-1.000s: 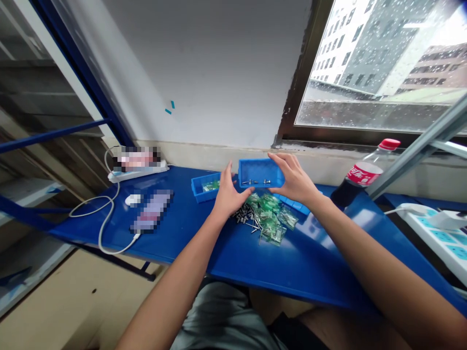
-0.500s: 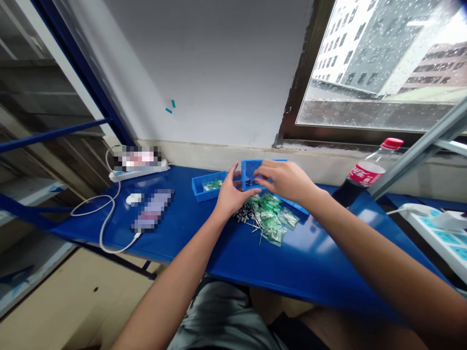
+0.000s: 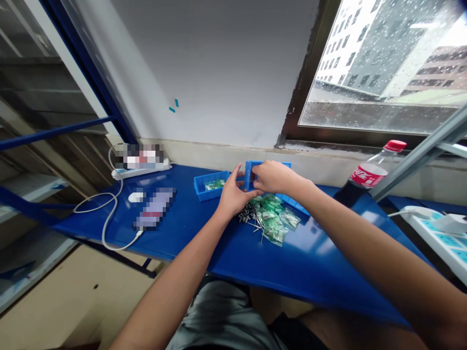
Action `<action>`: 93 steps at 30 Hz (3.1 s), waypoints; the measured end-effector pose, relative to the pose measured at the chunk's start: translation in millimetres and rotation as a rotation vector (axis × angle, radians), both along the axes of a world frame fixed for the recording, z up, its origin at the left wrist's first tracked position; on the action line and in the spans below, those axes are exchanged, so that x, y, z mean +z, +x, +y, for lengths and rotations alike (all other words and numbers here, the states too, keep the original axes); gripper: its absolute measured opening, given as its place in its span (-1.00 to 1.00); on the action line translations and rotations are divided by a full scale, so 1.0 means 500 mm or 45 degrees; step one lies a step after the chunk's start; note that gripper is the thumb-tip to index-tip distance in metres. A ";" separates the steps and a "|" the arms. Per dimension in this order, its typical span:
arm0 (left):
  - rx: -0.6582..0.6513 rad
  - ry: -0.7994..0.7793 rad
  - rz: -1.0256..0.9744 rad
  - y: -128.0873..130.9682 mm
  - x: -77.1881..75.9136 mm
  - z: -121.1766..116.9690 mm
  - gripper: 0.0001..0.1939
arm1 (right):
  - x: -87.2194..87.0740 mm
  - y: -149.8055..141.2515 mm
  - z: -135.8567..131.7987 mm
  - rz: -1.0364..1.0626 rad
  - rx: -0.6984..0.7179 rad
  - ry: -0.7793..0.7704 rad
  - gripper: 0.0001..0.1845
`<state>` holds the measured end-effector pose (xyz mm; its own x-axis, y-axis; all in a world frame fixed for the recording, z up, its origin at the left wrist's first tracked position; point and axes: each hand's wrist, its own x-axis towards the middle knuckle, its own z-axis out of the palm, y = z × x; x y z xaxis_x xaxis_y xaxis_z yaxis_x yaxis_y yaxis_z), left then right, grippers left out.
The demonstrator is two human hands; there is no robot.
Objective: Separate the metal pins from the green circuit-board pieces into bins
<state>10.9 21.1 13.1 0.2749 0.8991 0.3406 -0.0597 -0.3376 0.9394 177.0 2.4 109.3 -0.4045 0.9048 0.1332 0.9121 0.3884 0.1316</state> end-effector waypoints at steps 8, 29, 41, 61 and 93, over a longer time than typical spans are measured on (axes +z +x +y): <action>0.181 -0.092 0.106 -0.020 0.009 0.007 0.31 | 0.070 0.127 -0.055 0.445 -0.154 0.095 -0.82; 0.275 0.109 0.256 -0.036 0.025 0.007 -0.47 | -0.043 0.121 0.083 0.526 0.049 -0.038 0.28; 0.422 0.640 1.168 -0.058 0.004 0.021 -0.55 | -0.089 0.113 0.113 0.373 -0.097 -0.269 0.31; 0.382 0.573 1.228 -0.042 0.012 0.031 -0.63 | -0.120 0.136 0.110 0.465 0.003 -0.206 0.00; 0.290 0.856 0.847 -0.022 0.007 0.014 -0.70 | -0.133 0.077 -0.110 0.291 0.028 0.218 -0.62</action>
